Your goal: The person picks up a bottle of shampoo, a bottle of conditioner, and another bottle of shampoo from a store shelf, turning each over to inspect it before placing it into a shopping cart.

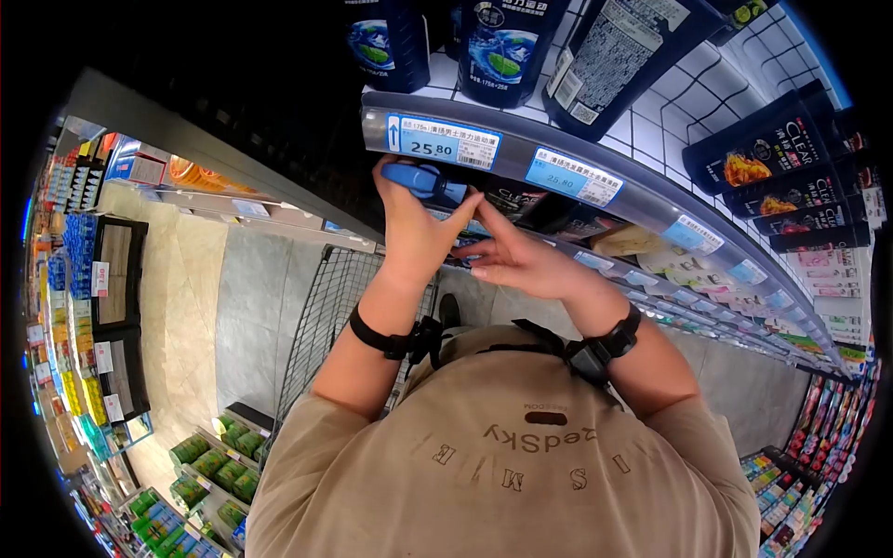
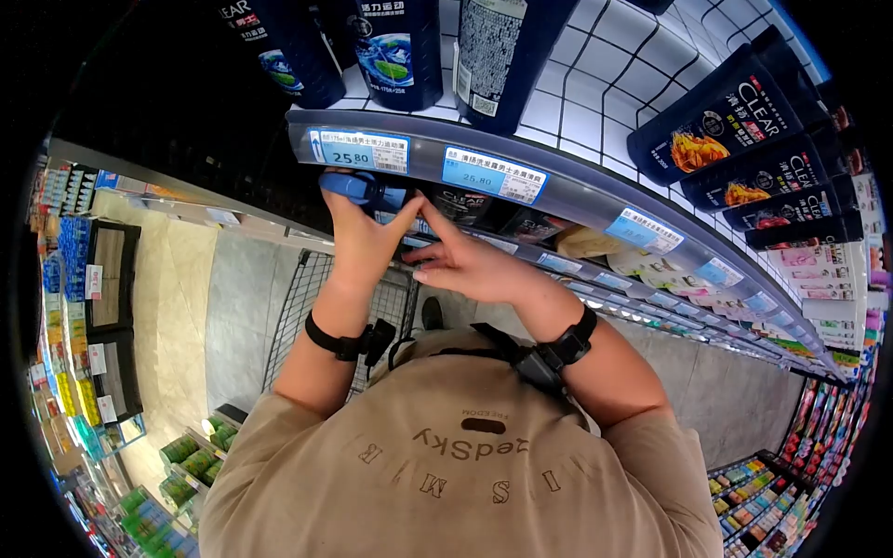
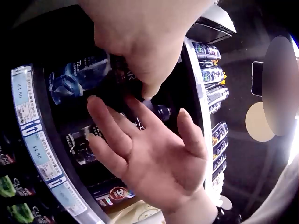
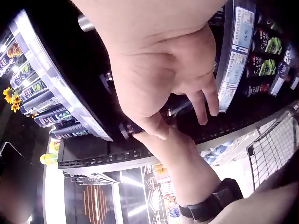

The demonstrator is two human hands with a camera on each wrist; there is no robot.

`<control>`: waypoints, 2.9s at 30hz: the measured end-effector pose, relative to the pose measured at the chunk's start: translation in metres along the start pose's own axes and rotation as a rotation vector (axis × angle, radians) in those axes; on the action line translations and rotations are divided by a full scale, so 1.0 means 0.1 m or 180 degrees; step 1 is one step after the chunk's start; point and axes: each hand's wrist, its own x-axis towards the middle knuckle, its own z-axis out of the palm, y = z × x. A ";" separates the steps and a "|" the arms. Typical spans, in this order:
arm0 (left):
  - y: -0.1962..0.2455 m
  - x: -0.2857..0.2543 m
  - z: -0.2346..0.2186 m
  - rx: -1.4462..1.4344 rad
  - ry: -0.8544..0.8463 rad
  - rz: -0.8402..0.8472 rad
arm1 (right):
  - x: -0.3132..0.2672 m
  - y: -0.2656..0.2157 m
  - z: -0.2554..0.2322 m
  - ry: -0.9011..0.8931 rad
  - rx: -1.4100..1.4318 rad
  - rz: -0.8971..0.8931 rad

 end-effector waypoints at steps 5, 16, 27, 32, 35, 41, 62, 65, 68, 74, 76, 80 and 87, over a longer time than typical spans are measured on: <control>0.15 0.14 0.02 0.0616 0.0009 0.0161 | -0.07 0.03 0.00 0.0065 0.0095 -0.0076; 0.06 0.34 0.09 0.1020 -0.0297 0.0109 | -0.93 0.16 -0.28 0.0086 -0.0185 0.0510; 0.10 0.41 0.09 0.1097 -0.0634 0.0030 | -1.52 0.31 -0.22 0.0941 0.0637 0.0279; 0.06 0.32 0.08 0.0792 -0.0620 -0.0189 | -1.65 0.40 -0.19 0.0980 0.0589 0.0180; -0.02 0.13 0.04 0.0666 -0.0567 0.0043 | -1.72 0.40 -0.18 0.0987 0.0552 0.0215; 0.26 -0.29 -0.13 0.0733 -0.0269 0.0436 | -1.93 0.40 -0.20 0.1008 0.0526 0.0092; 0.77 0.00 0.45 0.0258 -0.0735 0.0507 | -0.86 0.00 0.02 0.1317 -0.1259 -0.0489; 0.80 0.02 0.45 0.0402 -0.0882 0.0268 | -0.75 0.03 0.00 0.1402 -0.1205 -0.0425; 0.74 0.06 0.39 0.0919 -0.1085 0.0489 | -0.71 0.05 -0.01 0.1435 -0.1143 -0.0430; 0.71 0.08 0.29 0.1462 -0.0941 0.0997 | -0.71 0.06 -0.04 0.1412 -0.1099 -0.0436; 0.75 0.07 0.27 0.1505 -0.0980 0.0948 | -0.71 0.06 -0.05 0.1431 -0.1213 -0.0472; 0.69 0.12 0.24 0.1501 -0.0948 0.0943 | -0.72 0.04 -0.05 0.1379 -0.1109 -0.0489; 0.64 0.24 0.27 0.1490 -0.1006 0.1053 | -0.71 0.05 -0.12 0.1404 -0.1354 -0.0517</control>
